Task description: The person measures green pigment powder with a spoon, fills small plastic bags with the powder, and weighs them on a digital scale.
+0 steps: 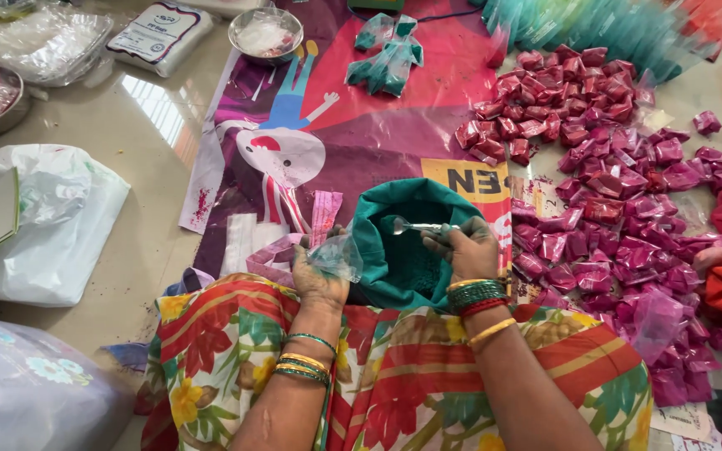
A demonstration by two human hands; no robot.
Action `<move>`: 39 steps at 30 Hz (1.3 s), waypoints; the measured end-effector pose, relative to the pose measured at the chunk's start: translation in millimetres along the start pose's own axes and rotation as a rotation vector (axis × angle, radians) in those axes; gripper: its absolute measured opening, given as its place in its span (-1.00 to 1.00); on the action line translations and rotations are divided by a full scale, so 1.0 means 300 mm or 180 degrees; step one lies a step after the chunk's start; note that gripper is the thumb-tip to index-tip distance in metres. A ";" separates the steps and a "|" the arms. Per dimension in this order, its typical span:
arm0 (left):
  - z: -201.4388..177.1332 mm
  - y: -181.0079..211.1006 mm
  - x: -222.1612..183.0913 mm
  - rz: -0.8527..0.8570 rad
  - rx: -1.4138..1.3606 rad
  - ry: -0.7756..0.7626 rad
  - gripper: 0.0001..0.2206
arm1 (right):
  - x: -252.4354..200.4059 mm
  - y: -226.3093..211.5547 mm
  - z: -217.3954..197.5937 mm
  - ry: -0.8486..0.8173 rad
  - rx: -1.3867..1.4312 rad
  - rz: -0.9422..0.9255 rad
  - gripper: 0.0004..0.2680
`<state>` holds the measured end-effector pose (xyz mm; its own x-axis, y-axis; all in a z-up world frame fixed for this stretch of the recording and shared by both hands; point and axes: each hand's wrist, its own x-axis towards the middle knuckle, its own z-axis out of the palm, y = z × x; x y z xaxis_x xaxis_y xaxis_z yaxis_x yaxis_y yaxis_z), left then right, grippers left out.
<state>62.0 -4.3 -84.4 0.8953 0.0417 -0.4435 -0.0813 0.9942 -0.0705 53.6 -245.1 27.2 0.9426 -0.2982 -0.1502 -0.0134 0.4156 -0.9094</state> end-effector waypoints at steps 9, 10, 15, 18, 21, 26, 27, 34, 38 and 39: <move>0.001 -0.001 0.016 0.0005 0.0016 -0.0012 -0.68 | -0.120 -0.222 0.036 -0.0105 0.0253 0.0005 -0.88; 0.004 -0.002 0.012 0.0031 0.0011 -0.0006 -0.68 | -0.126 -0.230 0.040 -0.0123 0.0253 0.0025 -0.88; 0.009 -0.010 0.003 0.0107 0.0077 0.0027 -0.68 | -0.158 -0.256 0.060 -0.0396 0.0467 0.0191 -0.92; 0.028 -0.014 -0.006 0.0117 0.0070 0.0128 -0.67 | -0.177 -0.231 0.075 -0.0492 0.0494 0.0252 -0.90; 0.050 -0.016 -0.035 0.0135 0.0153 0.0138 -0.68 | -0.185 -0.207 0.090 -0.0559 0.0503 0.0355 -0.89; 0.072 -0.026 -0.056 0.0135 0.0201 0.0180 -0.67 | -0.191 -0.185 0.112 -0.0543 0.0337 0.0341 -0.88; 0.084 -0.025 -0.065 0.0110 0.0209 0.0169 -0.66 | -0.188 -0.178 0.118 -0.0550 0.0257 0.0324 -0.88; 0.094 -0.040 -0.075 0.0257 0.0229 0.0072 -0.63 | -0.226 -0.153 0.166 -0.0645 -0.0126 0.0091 -0.86; 0.052 -0.038 -0.045 0.0061 0.0215 -0.0065 -0.45 | -0.313 -0.178 0.241 -0.1573 -0.1821 -0.1244 -0.97; 0.026 -0.034 -0.021 -0.0152 0.0011 -0.0176 -0.28 | -0.334 -0.189 0.259 -0.2065 -0.2948 -0.2205 -0.94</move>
